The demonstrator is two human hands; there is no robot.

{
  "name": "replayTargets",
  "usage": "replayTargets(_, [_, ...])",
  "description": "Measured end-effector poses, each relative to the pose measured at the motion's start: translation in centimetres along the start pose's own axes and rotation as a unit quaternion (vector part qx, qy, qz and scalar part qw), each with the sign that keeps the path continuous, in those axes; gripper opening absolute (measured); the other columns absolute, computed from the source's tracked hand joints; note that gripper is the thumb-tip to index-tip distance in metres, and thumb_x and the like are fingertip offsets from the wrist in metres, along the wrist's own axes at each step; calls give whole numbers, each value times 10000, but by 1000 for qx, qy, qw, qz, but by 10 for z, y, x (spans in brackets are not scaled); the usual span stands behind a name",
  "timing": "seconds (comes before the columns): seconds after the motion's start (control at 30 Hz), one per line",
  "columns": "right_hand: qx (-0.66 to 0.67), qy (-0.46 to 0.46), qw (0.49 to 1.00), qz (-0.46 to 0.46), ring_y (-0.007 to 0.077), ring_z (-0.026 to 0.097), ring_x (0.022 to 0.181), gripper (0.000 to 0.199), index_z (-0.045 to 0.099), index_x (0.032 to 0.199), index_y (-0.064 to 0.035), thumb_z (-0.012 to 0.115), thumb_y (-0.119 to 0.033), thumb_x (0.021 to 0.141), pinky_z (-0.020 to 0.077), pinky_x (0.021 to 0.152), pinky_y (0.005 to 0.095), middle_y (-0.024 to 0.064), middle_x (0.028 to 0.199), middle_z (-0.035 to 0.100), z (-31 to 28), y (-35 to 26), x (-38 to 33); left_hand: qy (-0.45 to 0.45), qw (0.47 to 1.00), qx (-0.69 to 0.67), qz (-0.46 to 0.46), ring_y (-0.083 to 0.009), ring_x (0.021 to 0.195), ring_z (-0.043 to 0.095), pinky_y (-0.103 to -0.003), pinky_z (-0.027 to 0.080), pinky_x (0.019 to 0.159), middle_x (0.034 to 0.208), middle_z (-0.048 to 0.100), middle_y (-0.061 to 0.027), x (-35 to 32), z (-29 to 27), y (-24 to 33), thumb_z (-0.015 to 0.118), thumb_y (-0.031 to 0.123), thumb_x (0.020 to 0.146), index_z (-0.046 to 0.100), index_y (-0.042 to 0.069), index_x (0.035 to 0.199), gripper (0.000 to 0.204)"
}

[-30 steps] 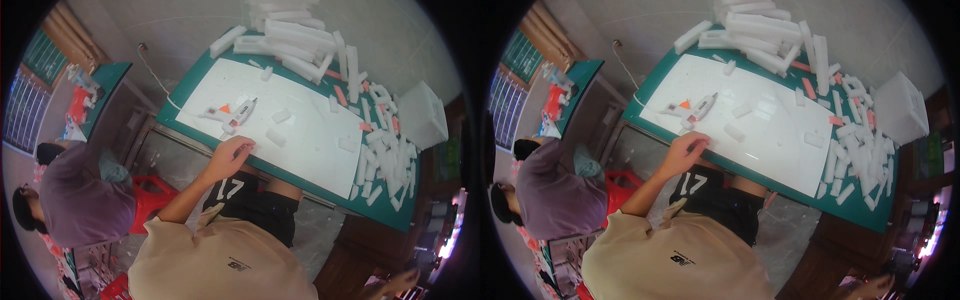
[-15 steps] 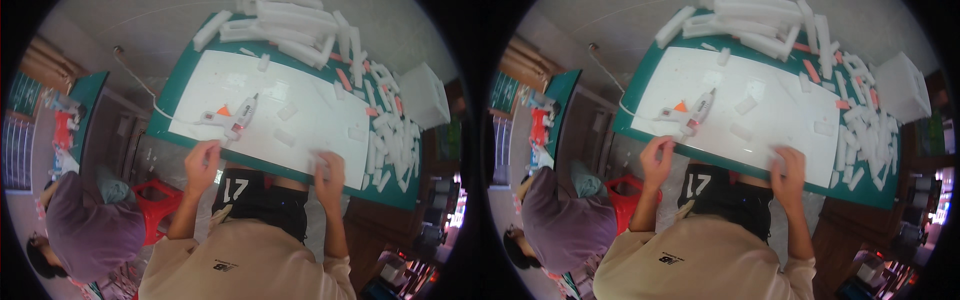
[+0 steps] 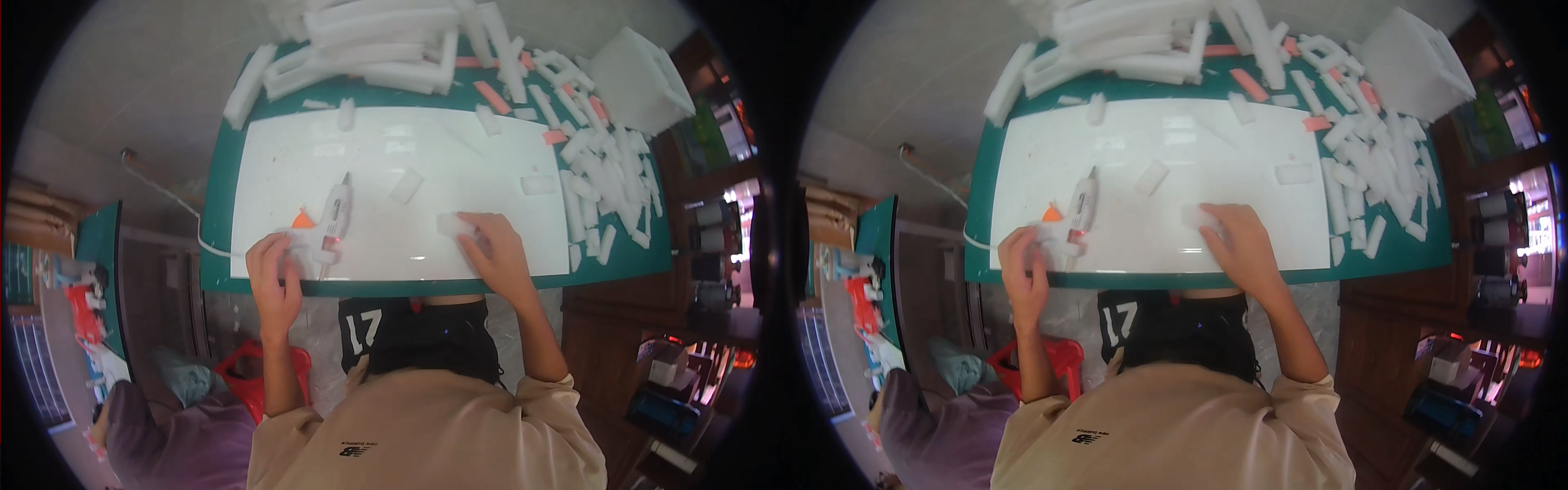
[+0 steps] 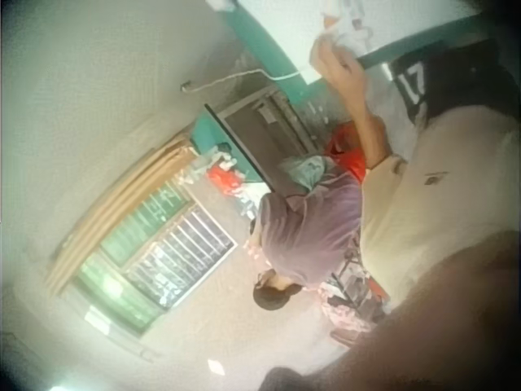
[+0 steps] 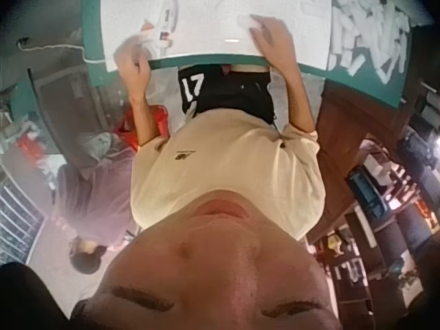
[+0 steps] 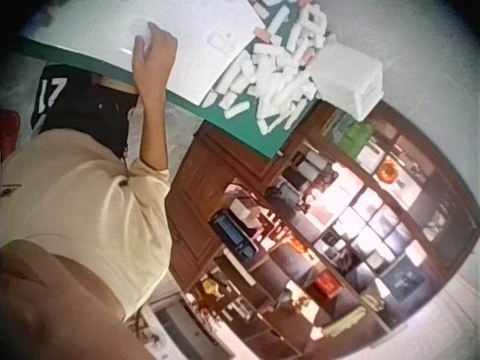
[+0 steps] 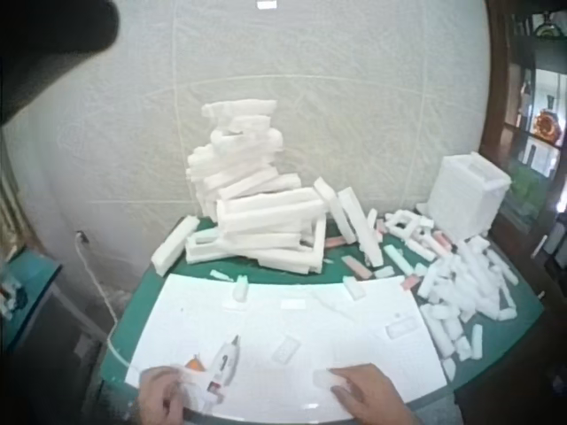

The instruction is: Glue small white and pink foam blocks together using a hot glue gun.

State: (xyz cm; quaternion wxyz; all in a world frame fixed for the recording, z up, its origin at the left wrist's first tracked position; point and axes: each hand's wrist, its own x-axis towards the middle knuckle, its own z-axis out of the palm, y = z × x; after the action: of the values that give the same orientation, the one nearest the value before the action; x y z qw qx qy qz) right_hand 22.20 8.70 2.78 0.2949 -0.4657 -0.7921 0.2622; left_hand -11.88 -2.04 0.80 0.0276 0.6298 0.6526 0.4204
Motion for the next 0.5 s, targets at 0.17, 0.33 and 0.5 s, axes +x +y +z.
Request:
replayTargets(0.17, [-19, 56, 998, -2, 354, 554, 1105, 406, 617, 1277, -21, 686, -111, 887, 454, 960, 395, 182, 1206, 591, 0, 10, -9, -122, 991, 36, 42, -390, 1288, 472, -452, 350, 1096, 1365, 523, -197, 15, 0, -2, 516, -93, 759, 569, 3, 1293, 545])
replayTargets(0.33, [-20, 61, 998, -10, 372, 532, 1104, 462, 582, 1316, -26, 690, -138, 881, 432, 985, 430, 187, 1206, 576, 0, 5, -5, -176, 982, 57, 50, -371, 1189, 530, -449, 388, 1032, 1354, 530, -186, 37, -5, 3, 575, -59, 749, 589, 53, 1286, 549])
replayTargets(0.5, [-24, 57, 998, -4, 350, 561, 1092, 418, 625, 1248, -40, 719, -113, 847, 453, 964, 402, 163, 1189, 607, 4, 17, -11, -225, 969, 95, 39, -341, 1013, 580, -444, 446, 931, 1259, 537, -162, 52, -9, 11, 610, -61, 707, 619, 56, 1216, 523])
